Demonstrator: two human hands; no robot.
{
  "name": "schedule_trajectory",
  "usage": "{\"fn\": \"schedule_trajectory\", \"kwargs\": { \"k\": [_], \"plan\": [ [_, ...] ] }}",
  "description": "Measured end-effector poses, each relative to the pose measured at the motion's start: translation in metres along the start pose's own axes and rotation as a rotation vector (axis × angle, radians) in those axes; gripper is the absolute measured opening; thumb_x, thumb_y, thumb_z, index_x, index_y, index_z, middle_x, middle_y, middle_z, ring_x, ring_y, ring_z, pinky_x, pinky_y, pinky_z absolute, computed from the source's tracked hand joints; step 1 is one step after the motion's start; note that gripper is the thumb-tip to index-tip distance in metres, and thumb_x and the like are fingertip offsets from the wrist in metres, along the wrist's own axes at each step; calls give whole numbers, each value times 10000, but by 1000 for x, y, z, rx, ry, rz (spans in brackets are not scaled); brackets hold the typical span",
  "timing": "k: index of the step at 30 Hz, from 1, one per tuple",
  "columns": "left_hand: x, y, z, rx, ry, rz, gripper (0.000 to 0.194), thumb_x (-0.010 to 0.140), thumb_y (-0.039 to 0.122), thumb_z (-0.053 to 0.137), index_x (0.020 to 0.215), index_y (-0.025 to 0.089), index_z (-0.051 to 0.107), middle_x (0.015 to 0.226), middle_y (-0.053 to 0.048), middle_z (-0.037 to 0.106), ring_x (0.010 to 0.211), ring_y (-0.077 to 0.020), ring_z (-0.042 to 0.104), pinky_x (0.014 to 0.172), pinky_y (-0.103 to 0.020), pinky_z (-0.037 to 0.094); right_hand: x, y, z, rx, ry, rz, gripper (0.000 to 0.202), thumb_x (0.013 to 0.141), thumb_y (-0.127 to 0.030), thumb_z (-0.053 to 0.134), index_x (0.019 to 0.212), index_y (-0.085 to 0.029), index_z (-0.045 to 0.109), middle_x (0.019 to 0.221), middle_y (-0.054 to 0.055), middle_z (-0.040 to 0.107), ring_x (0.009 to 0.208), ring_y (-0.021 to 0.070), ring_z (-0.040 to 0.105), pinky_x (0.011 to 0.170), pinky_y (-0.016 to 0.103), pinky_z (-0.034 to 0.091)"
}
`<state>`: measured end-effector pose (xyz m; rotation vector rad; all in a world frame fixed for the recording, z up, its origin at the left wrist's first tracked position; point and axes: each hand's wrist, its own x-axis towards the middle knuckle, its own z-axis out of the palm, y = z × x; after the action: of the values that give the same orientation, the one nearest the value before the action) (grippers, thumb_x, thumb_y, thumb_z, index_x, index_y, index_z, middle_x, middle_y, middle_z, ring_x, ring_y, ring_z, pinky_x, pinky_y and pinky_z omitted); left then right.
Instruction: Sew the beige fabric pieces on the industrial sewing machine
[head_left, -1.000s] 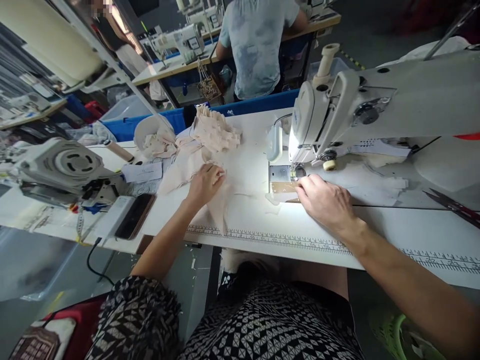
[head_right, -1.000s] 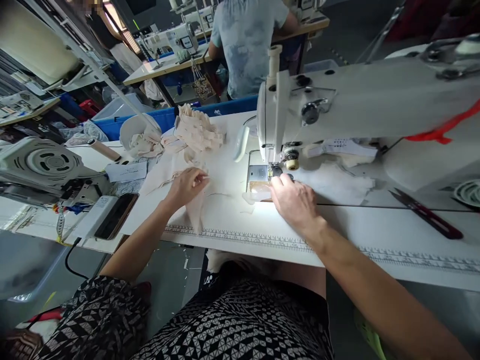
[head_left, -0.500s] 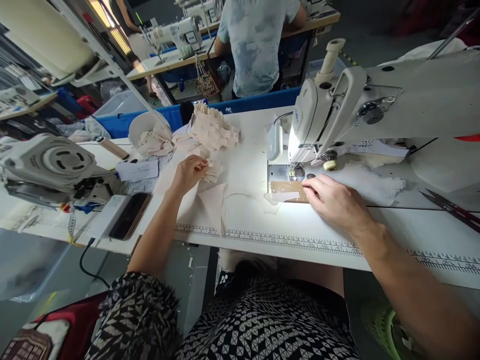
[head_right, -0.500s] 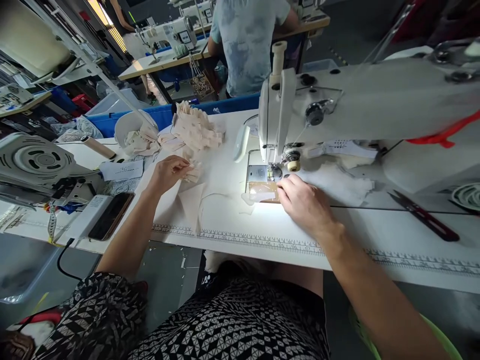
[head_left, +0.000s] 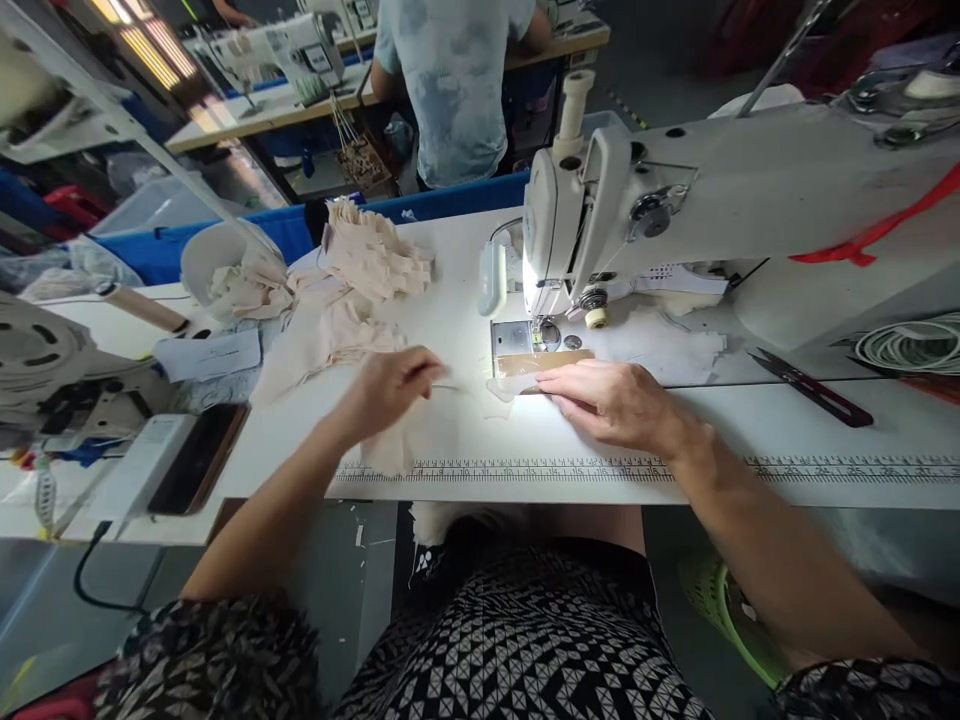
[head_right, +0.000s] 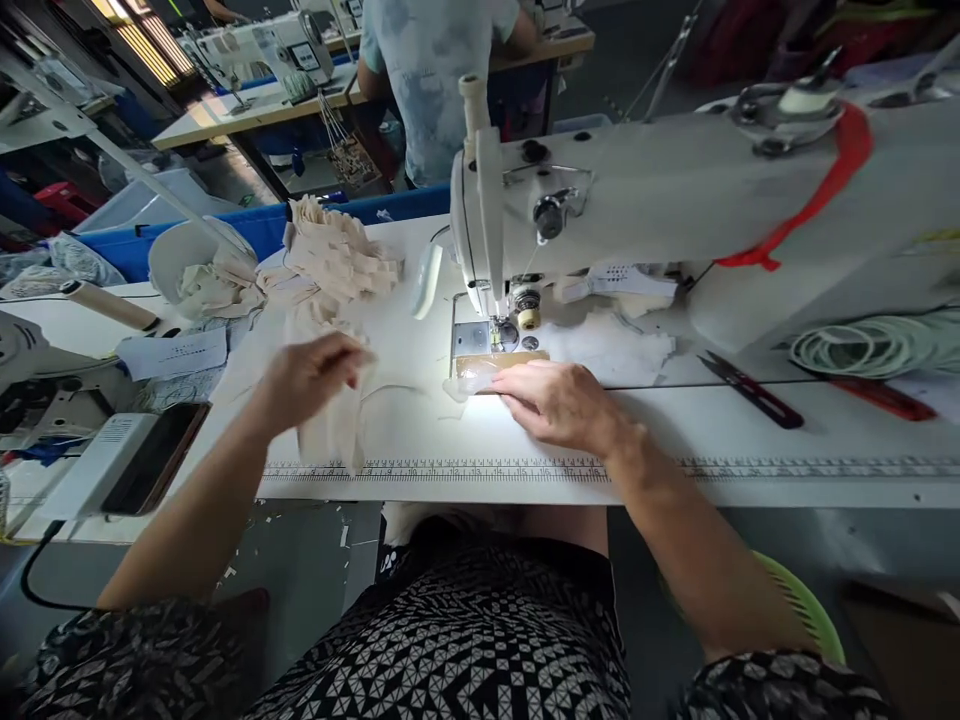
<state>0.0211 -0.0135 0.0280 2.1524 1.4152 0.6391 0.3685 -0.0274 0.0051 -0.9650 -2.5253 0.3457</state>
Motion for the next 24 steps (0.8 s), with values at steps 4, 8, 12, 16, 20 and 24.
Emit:
{"fn": "schedule_trajectory", "kwargs": {
  "k": [4,8,12,16,20,24],
  "plan": [
    [24,6,33,-57,-138,-6,264,965,367,552,842,195,711,700,-17,695,634,-146,610,605,-256,456,4,-4,6,-249,-28,-8,360,1064,-233,461,1242,-196,772,1347,80,767,1053,248,734,874,405,594],
    [50,-11,24,6,-98,-42,215,902,327,579,796,190,707,690,-19,700,660,-160,616,641,-265,466,9,-6,12,-387,-65,-5,389,1088,-265,421,1290,-165,737,1418,97,726,1094,269,692,869,415,567],
    [61,17,24,-35,-57,6,146,851,289,626,753,192,673,675,-10,697,671,-161,623,680,-268,498,11,-7,14,-435,-60,-13,420,1104,-275,384,1329,-147,715,1453,113,701,1053,254,672,876,408,540],
    [70,53,54,-212,-124,30,146,859,296,637,766,184,649,710,-14,705,665,-151,624,679,-269,514,11,-8,14,-463,-72,-10,422,1109,-277,375,1307,-137,720,1368,131,736,1000,250,649,842,397,509],
    [85,54,85,-256,-141,-29,150,861,279,643,746,191,605,719,-11,693,682,-160,630,648,-266,497,12,-9,14,-476,-89,-12,423,1103,-264,371,1282,-114,724,1277,144,758,1016,263,644,874,410,504],
    [90,46,96,-134,-122,-85,155,891,229,624,744,202,586,776,-14,715,729,-178,650,670,-285,494,11,-8,9,-392,-72,17,421,1080,-246,390,1296,-164,742,1365,120,739,1083,275,661,931,435,539]
  ]
}}
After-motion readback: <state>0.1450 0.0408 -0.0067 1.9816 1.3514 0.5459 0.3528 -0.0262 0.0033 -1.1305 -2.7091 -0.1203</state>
